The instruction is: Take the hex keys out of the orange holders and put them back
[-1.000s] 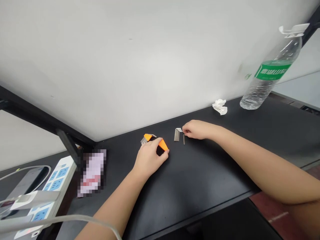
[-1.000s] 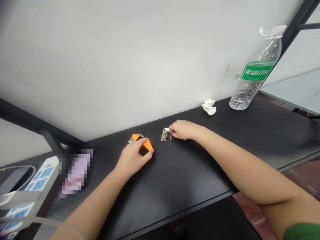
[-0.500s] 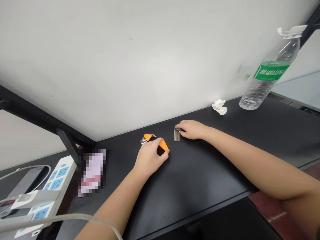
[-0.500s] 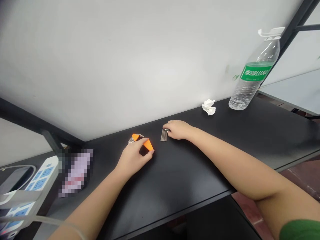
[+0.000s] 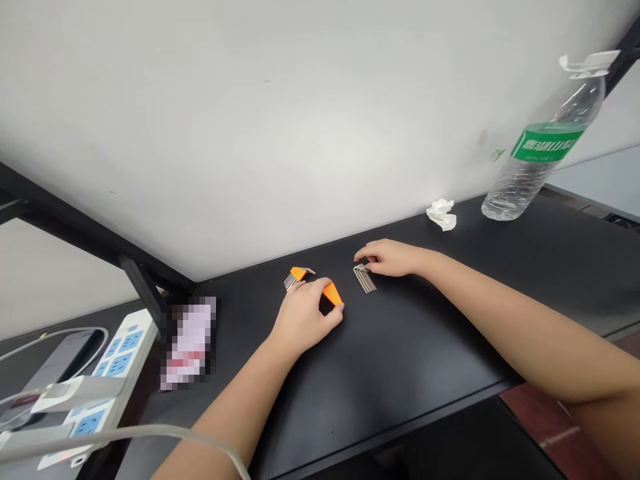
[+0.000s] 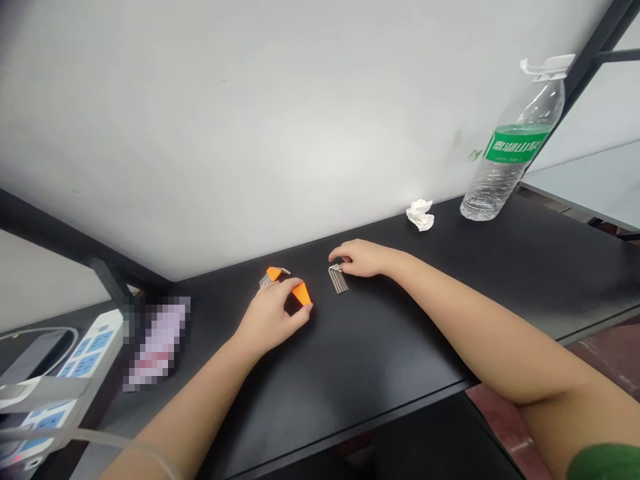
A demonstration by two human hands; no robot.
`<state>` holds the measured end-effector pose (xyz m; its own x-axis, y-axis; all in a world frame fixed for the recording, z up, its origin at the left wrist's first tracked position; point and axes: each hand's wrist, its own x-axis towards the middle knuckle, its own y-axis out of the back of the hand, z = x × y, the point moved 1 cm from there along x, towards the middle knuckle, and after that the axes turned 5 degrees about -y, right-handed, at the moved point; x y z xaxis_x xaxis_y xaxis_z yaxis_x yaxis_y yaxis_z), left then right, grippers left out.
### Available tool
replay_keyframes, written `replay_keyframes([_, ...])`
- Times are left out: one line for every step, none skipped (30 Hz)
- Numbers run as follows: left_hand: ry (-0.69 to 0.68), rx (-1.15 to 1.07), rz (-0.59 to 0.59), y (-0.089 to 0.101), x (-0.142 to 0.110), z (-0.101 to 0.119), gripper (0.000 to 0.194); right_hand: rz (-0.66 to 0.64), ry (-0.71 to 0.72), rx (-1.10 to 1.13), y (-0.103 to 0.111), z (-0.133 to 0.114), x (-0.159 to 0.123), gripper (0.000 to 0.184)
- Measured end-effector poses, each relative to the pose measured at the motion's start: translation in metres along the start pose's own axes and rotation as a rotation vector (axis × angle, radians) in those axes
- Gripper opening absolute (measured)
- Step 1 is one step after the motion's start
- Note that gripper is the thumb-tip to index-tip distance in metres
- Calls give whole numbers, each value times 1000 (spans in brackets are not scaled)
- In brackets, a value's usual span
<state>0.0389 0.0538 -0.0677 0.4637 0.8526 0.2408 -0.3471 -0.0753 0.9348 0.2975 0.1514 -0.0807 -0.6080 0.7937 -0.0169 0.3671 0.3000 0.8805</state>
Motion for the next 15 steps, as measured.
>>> replay_keyframes([-15,-7,-3,0,0,1,40,35,-18,7,-1,0,0,39])
replay_keyframes([-27,-15,-3,0,-1,2,40,67,-29,7,-2,0,1,36])
replay_keyframes([-35,-20,0,1,-1,2,40,90,-29,3,-4,0,2,32])
replay_keyframes([-38,-23,5,1,-1,3,39,100,-19,-5,-6,-1,3,30])
replay_keyframes([-36,-25,8,1,-1,4,39,101,-4,-15,-9,-2,4,28])
replay_keyframes([-33,-28,10,2,-1,4,39,102,12,-26,-11,-3,5,27])
replay_keyframes([-30,-32,8,2,-2,5,38,102,27,-41,-13,-4,7,26])
replay_keyframes([-26,-40,2,3,-2,5,37,104,40,-58,-14,-5,9,26])
replay_keyframes([-23,-52,-4,3,-2,5,36,107,52,-74,-16,-6,11,25])
replay_keyframes([-22,-68,-7,3,-2,5,34,112,58,-85,-17,-7,13,25])
replay_keyframes([-23,-90,-5,3,-3,4,34,118,57,-91,-17,-8,15,23])
replay_keyframes([-25,-116,2,3,-4,4,34,123,47,-91,-17,-8,17,22])
replay_keyframes([-31,-148,14,3,-5,3,34,124,25,-87,-16,-9,18,20])
replay_keyframes([-41,-183,29,3,-6,2,35,116,-16,-77,-14,-8,19,18])
replay_keyframes([-53,-220,46,2,-7,0,35,100,-68,-66,-12,-7,20,15])
